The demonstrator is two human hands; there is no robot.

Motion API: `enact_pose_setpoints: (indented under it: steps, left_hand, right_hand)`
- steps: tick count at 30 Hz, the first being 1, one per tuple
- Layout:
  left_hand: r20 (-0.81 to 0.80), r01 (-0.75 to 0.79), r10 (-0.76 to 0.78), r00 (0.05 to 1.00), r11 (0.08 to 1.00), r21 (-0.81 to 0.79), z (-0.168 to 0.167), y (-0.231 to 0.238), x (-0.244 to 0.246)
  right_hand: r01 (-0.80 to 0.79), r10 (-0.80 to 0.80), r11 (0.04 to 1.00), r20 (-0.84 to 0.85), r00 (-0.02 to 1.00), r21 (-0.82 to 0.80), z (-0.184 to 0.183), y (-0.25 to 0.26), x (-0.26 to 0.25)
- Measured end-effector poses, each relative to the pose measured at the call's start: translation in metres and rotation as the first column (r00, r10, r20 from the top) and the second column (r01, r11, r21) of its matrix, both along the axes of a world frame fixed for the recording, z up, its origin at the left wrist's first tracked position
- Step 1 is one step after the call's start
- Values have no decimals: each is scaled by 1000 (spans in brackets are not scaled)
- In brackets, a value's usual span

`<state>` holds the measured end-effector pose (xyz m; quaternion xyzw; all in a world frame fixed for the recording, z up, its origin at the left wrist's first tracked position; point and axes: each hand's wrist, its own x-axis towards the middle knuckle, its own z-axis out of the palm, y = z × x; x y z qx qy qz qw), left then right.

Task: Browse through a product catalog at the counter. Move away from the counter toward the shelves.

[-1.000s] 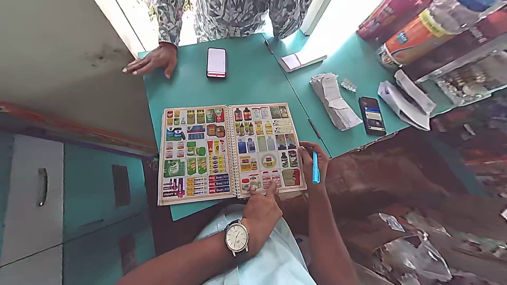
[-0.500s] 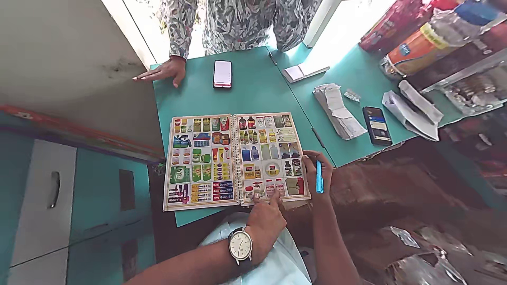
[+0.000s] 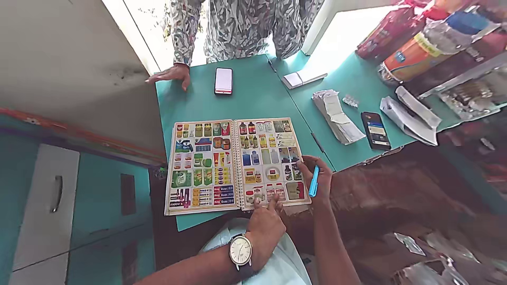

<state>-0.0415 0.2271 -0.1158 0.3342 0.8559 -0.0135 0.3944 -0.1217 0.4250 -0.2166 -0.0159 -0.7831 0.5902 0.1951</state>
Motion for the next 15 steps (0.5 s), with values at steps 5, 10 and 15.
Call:
enact_pose_setpoints:
  steps: [5,10,15]
  left_hand:
    - [-12,-4,4,1000,1000,-16,-1,1,2]
    - [-12,-16,16,1000,1000,-4,-4,1,3]
    - [-1,-14,14,1000,1000,5,-4,2,2]
  right_hand:
    - [-3,3,1000,-24,1000,-2,1,-1,0]
    - [18,-18,1000,-18,1000,21,0,-1,0]
    - [49,-47,996,-32,998,71,-1,-1,-1]
